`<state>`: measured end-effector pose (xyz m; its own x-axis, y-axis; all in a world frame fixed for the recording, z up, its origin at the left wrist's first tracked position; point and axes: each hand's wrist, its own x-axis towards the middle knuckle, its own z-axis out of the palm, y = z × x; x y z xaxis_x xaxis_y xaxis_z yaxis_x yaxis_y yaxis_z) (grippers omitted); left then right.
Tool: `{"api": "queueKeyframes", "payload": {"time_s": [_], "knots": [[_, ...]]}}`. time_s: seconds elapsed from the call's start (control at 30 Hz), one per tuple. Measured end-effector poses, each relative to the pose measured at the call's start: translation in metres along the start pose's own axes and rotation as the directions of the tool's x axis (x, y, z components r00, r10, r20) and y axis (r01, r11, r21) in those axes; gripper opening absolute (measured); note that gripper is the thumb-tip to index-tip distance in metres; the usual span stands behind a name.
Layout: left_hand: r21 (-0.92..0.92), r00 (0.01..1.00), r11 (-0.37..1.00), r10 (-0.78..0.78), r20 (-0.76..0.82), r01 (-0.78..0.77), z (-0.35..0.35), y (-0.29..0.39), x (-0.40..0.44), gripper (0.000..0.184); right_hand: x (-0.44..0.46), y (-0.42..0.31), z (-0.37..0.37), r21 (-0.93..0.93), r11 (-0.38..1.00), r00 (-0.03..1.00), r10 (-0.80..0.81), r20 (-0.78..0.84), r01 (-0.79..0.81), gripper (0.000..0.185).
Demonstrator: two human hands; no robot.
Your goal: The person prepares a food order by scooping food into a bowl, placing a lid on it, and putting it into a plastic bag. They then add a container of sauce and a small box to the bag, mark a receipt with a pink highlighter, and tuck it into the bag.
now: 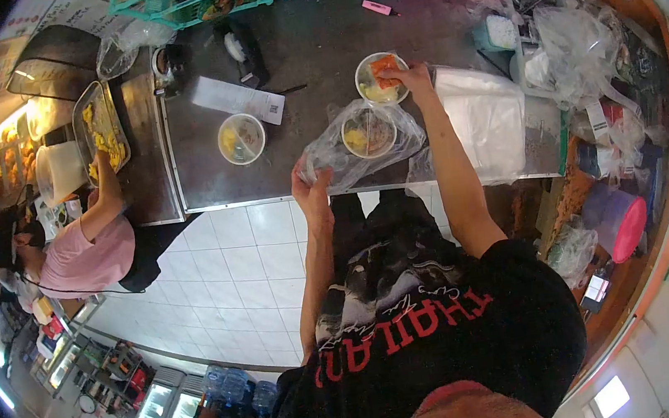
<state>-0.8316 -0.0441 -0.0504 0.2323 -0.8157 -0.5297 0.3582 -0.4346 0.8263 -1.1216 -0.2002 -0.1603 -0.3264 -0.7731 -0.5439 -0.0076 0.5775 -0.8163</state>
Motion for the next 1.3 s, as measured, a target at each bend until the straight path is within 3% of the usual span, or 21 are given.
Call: {"api": "queueKeyframes", "payload": {"time_s": [0.07,0.17,0.27,0.4,0.47,0.5,0.53,0.57,0.67,0.7,0.8,0.83,0.93,1.0,1.07,1.13,1.17,1.27,1.3], "knots": [[0.013,1.0,1.0,-0.003,0.01,0.003,0.0,0.001,0.0,0.051,0.005,0.01,-0.003,0.291,0.953,0.993,0.061,0.098,-0.087,0.06],[0.008,1.0,1.0,-0.018,0.014,0.018,0.005,0.003,0.001,0.045,0.042,0.04,-0.011,0.479,0.811,0.934,0.224,0.278,-0.337,0.045],[-0.017,0.999,0.999,-0.045,-0.014,0.045,0.01,0.001,0.006,0.039,0.006,0.007,-0.029,0.594,0.767,0.95,0.061,0.308,-0.241,0.036],[-0.072,0.992,0.991,-0.117,-0.048,0.114,0.011,-0.001,0.007,0.026,-0.082,-0.052,-0.042,0.665,0.729,0.931,-0.106,0.348,-0.165,0.047],[-0.121,0.986,0.98,-0.162,-0.034,0.156,0.011,-0.006,0.015,0.019,-0.113,-0.036,-0.031,0.621,0.711,0.884,0.003,0.467,-0.33,0.047],[-0.159,0.982,0.971,-0.186,-0.024,0.18,0.009,-0.013,0.02,0.015,-0.133,-0.035,-0.019,0.615,0.702,0.833,-0.055,0.55,-0.36,0.044],[-0.195,0.978,0.959,-0.209,-0.011,0.203,0.009,-0.016,0.024,0.012,-0.148,-0.031,-0.003,0.544,0.657,0.794,0.143,0.59,-0.523,0.042],[-0.238,0.982,0.954,-0.19,-0.019,0.181,0.014,-0.014,0.024,0.01,-0.16,-0.019,0.008,0.533,0.685,0.828,0.19,0.527,-0.496,0.043],[-0.282,0.988,0.949,-0.152,-0.014,0.142,0.021,-0.005,0.025,0.014,-0.148,0.037,0.022,0.606,0.527,0.795,0.283,0.536,-0.596,0.044],[-0.237,0.988,0.959,-0.155,0.01,0.153,0.014,-0.007,0.025,0.02,-0.137,0.054,0.019,0.555,0.613,0.821,0.334,0.462,-0.562,0.044],[-0.166,0.99,0.979,-0.106,0.094,0.12,0.006,-0.026,0.02,0.027,-0.154,0.036,0.029,0.652,0.749,0.983,-0.002,0.183,-0.12,0.042],[-0.157,0.989,0.982,-0.081,0.126,0.101,0.007,-0.032,0.014,0.026,-0.152,0.035,0.027,0.546,0.838,0.979,-0.093,0.181,-0.022,0.038],[-0.166,0.986,0.972,-0.166,0.019,0.166,0.024,-0.009,0.002,0.023,-0.163,0.017,0.023,0.361,0.933,0.993,-0.03,0.11,-0.012,0.045],[-0.243,0.99,0.959,-0.14,0.036,0.144,0.024,-0.007,0.001,0.019,-0.148,0.045,0.012,-0.069,0.995,0.99,-0.063,0.123,0.072,0.055],[-0.296,0.992,0.946,-0.121,0.046,0.13,0.023,-0.009,0.008,0.019,-0.144,0.049,0.004,-0.332,0.931,0.982,-0.104,0.157,0.152,0.064],[-0.321,0.991,0.937,-0.13,0.041,0.136,0.029,-0.004,0.007,0.021,-0.146,0.042,0.0,-0.421,0.876,0.964,-0.156,0.214,0.235,0.07],[-0.336,0.99,0.932,-0.136,0.033,0.139,0.03,-0.001,0.004,0.022,-0.152,0.01,0.001,-0.512,0.818,0.948,-0.116,0.298,0.261,0.069],[-0.312,0.991,0.941,-0.129,0.032,0.132,0.025,0.005,0.003,0.022,-0.169,-0.046,-0.001,-0.753,0.569,0.937,-0.1,0.335,0.33,0.064],[-0.271,0.99,0.957,-0.071,0.121,0.102,0.01,-0.013,0.01,0.031,-0.173,-0.084,0.008,-0.788,0.486,0.923,-0.126,0.365,0.378,0.063]]}}
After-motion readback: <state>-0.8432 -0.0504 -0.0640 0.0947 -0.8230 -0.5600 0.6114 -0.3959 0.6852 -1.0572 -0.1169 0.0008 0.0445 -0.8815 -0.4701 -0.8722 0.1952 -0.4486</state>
